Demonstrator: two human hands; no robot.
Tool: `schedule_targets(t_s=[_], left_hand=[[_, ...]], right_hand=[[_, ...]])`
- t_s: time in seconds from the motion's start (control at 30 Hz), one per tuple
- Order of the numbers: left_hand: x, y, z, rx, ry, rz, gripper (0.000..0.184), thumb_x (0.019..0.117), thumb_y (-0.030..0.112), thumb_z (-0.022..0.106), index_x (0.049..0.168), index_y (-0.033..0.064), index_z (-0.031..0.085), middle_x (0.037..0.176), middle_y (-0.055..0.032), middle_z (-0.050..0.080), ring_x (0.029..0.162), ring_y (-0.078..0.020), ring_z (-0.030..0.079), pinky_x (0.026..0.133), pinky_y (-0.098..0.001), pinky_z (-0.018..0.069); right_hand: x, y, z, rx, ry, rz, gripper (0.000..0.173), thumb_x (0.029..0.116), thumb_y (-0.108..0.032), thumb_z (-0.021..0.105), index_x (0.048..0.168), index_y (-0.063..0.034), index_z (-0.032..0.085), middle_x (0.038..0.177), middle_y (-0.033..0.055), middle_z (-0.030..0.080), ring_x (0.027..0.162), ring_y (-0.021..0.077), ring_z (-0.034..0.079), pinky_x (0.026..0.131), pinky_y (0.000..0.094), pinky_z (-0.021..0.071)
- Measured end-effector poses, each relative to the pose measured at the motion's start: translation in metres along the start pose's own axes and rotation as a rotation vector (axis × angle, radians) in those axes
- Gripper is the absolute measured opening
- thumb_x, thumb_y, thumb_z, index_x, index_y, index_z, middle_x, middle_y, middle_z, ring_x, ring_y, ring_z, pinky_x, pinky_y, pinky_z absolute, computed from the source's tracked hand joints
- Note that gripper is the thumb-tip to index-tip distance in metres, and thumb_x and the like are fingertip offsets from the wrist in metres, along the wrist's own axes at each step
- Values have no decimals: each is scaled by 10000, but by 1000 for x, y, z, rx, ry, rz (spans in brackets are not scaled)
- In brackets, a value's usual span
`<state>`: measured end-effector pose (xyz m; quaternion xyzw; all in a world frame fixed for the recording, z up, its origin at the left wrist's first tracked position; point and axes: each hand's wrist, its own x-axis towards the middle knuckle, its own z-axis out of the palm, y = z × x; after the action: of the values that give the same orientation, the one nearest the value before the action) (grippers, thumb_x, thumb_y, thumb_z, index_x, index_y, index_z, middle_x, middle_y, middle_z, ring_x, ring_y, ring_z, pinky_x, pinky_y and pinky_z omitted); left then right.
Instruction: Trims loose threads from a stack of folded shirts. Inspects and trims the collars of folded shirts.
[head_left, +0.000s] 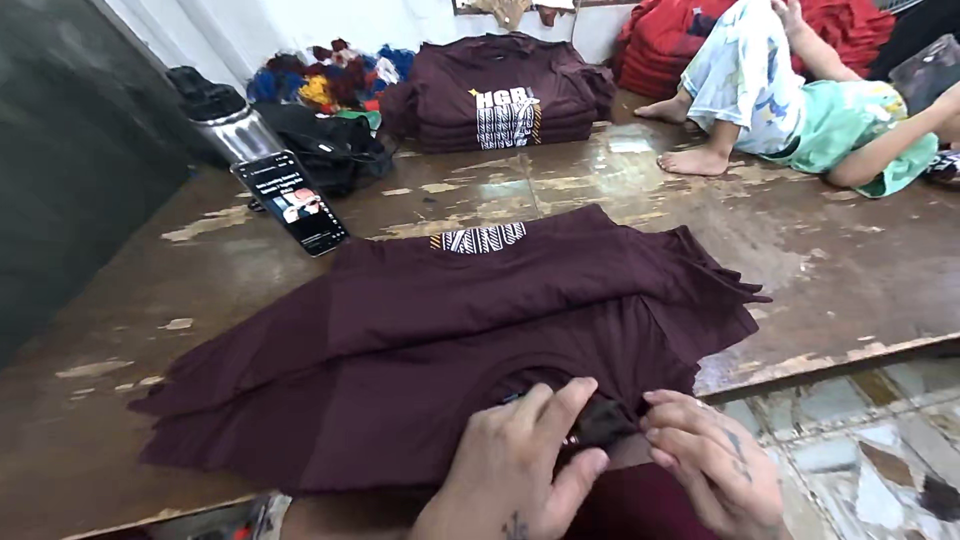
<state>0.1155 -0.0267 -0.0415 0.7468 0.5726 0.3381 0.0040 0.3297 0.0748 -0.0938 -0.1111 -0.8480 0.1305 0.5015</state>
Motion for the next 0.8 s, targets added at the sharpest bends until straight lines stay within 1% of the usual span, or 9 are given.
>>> schedule_targets(t_s=[0.1,0.33,0.4,0.47,0.53,0.6,0.7,0.73,0.8], left_hand=[[6,-2,-11,107,-21,112,369,989,323,512,1223,141,731,767,-36,607,603,-181,588,485,-316,457],[5,4,-4,233,-44,226,297,918,190,572,1132,199,777,683,1,578,500,-152,535,406,-287,395],[4,2,-9,209,-12,145,293,934,239,584,1154,174,767,705,-14,586,517,-159,557,414,-296,424],[2,-1,-27,119,83,-25,341,926,257,623,1203,91,734,787,-66,635,582,-183,611,464,-328,489],[-6,-7,-51,53,188,-204,271,953,157,597,1156,20,712,896,-99,723,712,-166,693,604,-323,574],[-21,-15,-65,71,227,-360,286,1049,210,500,1045,2,695,805,-72,699,662,-117,646,604,-272,541],[-43,-16,-61,250,-31,-603,451,991,440,576,860,21,679,597,-100,604,534,-278,640,485,-475,509],[-48,-15,-57,279,-97,-661,426,951,432,613,806,35,667,565,-102,580,518,-298,628,472,-497,484],[-56,-15,-51,286,-31,-663,264,862,292,616,701,83,620,508,-44,510,451,-221,550,422,-420,423]], right_hand=[[-6,-6,-3,-70,35,17,145,1055,-293,570,993,-164,594,980,-6,548,1004,74,612,1022,286,508],[2,-18,3,-37,75,-38,130,1034,-305,604,979,-190,582,954,-4,477,982,77,547,1006,235,450],[4,-26,7,73,31,-63,121,1028,-273,615,976,-164,603,912,13,495,935,93,555,1004,231,446],[8,-40,16,236,-148,-55,119,1036,-228,605,1010,-126,660,877,51,595,893,151,606,970,250,468],[19,-52,23,323,-370,-70,170,1034,-159,573,1086,-79,714,843,97,703,823,217,671,870,292,525],[29,-54,29,361,-438,-104,219,1013,-124,553,942,-21,733,653,110,659,629,246,650,742,329,544],[38,-45,42,370,-372,-153,465,1074,-321,527,698,-62,619,565,81,564,591,217,612,929,325,521],[38,-41,54,371,-307,-176,452,1068,-337,540,688,-96,576,597,60,525,636,197,589,974,322,494],[38,-34,82,340,-222,-202,237,1050,-301,575,868,-153,607,841,30,573,898,149,611,1003,302,480]])
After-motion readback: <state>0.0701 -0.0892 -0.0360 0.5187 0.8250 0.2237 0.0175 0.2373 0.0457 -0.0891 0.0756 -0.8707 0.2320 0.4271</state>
